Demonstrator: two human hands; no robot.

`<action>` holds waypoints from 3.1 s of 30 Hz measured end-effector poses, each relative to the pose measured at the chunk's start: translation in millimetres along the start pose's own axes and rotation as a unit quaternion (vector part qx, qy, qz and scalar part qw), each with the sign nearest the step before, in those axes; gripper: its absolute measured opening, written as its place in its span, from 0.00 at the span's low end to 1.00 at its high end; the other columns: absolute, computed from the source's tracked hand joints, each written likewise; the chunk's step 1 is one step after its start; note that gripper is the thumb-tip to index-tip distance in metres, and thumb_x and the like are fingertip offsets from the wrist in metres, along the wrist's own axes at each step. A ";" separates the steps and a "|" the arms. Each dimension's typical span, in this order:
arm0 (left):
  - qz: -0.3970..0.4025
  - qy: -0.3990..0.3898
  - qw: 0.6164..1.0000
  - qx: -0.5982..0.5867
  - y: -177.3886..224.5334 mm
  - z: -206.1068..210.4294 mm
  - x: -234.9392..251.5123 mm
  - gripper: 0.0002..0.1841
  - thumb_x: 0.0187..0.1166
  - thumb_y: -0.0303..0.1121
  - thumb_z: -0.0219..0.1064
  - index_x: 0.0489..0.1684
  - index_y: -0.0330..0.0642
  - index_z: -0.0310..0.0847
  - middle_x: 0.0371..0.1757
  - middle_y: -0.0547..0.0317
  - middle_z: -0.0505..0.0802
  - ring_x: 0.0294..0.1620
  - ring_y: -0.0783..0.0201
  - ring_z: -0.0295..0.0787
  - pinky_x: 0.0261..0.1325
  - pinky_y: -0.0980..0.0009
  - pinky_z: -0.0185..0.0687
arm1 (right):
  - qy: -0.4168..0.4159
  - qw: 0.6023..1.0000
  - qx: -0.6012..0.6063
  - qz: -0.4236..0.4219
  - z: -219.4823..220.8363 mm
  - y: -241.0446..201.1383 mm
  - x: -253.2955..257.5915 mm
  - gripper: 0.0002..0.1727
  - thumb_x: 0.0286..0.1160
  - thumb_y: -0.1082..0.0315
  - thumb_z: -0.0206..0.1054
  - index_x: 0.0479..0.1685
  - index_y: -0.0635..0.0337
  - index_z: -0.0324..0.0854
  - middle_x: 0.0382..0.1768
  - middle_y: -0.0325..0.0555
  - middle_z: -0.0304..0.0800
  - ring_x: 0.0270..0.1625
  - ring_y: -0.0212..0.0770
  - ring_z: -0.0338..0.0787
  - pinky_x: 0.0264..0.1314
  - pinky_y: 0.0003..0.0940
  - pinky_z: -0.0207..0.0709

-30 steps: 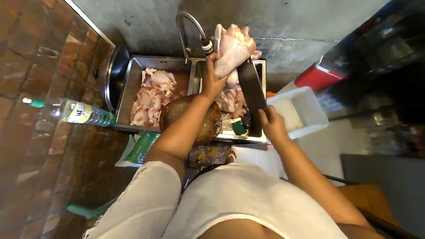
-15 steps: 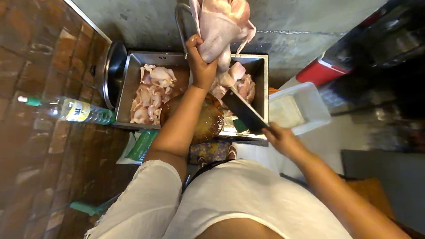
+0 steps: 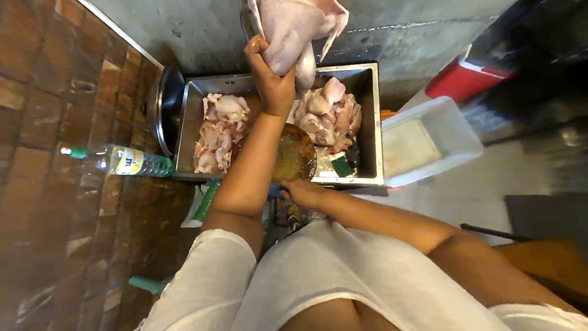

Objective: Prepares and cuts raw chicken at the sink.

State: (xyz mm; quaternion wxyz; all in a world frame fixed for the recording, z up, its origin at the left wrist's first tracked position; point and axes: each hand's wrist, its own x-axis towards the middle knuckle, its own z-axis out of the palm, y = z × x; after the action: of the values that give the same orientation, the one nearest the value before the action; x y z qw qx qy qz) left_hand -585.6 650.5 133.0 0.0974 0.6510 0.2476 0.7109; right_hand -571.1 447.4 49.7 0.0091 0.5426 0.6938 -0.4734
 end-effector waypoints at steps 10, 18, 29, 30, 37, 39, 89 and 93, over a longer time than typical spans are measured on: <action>0.004 -0.005 1.000 -0.013 13.3 -16.9 16.0 0.29 0.61 0.22 0.81 0.57 0.22 0.67 0.55 0.38 0.82 0.60 0.58 0.81 0.67 0.68 0.78 | 0.255 0.944 0.086 0.190 -37.2 94.5 -55.2 0.25 0.94 0.55 0.54 0.80 0.61 0.71 0.53 0.71 0.90 0.58 0.72 0.90 0.61 0.73 0.80; 0.001 0.014 1.000 -0.015 14.8 -18.5 25.8 0.29 0.61 0.21 0.80 0.57 0.22 0.67 0.54 0.38 0.81 0.58 0.57 0.80 0.65 0.68 0.78 | 0.184 0.976 0.022 0.115 -31.0 38.0 -70.8 0.22 0.93 0.56 0.56 0.73 0.62 0.74 0.48 0.65 0.91 0.53 0.65 0.93 0.57 0.65 0.84; -0.030 0.016 0.999 0.012 23.2 -13.4 11.5 0.30 0.60 0.20 0.79 0.59 0.24 0.65 0.55 0.39 0.81 0.58 0.58 0.82 0.65 0.67 0.80 | 0.090 0.992 0.060 0.062 -26.7 -12.3 25.5 0.24 0.96 0.54 0.50 0.81 0.56 0.70 0.64 0.64 0.88 0.67 0.64 0.88 0.69 0.65 0.79; -0.032 0.014 0.999 0.015 22.7 -13.9 9.5 0.30 0.61 0.21 0.80 0.60 0.24 0.66 0.56 0.39 0.81 0.59 0.57 0.81 0.66 0.67 0.80 | 0.112 0.988 0.071 0.078 -34.3 -6.7 25.6 0.25 0.95 0.54 0.50 0.82 0.56 0.69 0.64 0.65 0.88 0.67 0.65 0.89 0.68 0.66 0.80; -0.015 0.009 1.000 0.011 24.1 -24.1 10.3 0.28 0.60 0.21 0.80 0.57 0.26 0.66 0.53 0.41 0.81 0.57 0.59 0.81 0.64 0.68 0.79 | 0.271 0.938 0.128 0.172 -73.4 78.6 -9.0 0.27 0.94 0.54 0.53 0.81 0.63 0.69 0.62 0.72 0.87 0.66 0.72 0.87 0.67 0.73 0.77; -0.013 0.010 1.000 0.013 26.6 -28.8 9.9 0.29 0.60 0.22 0.81 0.56 0.26 0.67 0.53 0.41 0.81 0.57 0.59 0.81 0.64 0.68 0.79 | 0.304 0.924 0.115 0.199 -76.3 99.1 -29.7 0.26 0.93 0.55 0.55 0.79 0.65 0.70 0.59 0.74 0.87 0.64 0.74 0.88 0.65 0.74 0.77; -0.340 -0.620 0.644 0.293 45.0 -236.7 -101.6 0.21 0.89 0.44 0.60 0.58 0.33 0.87 0.73 0.35 0.81 0.75 0.39 0.79 0.77 0.43 0.75 | 0.226 0.941 -0.249 0.047 -52.2 28.4 -117.4 0.21 0.93 0.50 0.53 0.63 0.56 0.81 0.41 0.62 0.92 0.46 0.67 0.94 0.46 0.67 0.84; -0.378 -0.611 0.642 0.269 52.0 -241.3 -111.5 0.24 0.92 0.47 0.56 0.58 0.32 0.86 0.70 0.35 0.82 0.71 0.40 0.82 0.74 0.42 0.78 | 0.202 0.956 -0.198 0.077 -40.7 22.5 -99.3 0.22 0.94 0.49 0.50 0.66 0.56 0.78 0.45 0.62 0.92 0.52 0.66 0.93 0.53 0.67 0.83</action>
State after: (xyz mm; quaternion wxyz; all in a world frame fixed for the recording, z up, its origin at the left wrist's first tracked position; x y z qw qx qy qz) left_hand -796.1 500.1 52.9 0.3078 0.7843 0.5367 -0.0449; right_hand -492.8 399.8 109.9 0.0123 0.6658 0.7174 -0.2046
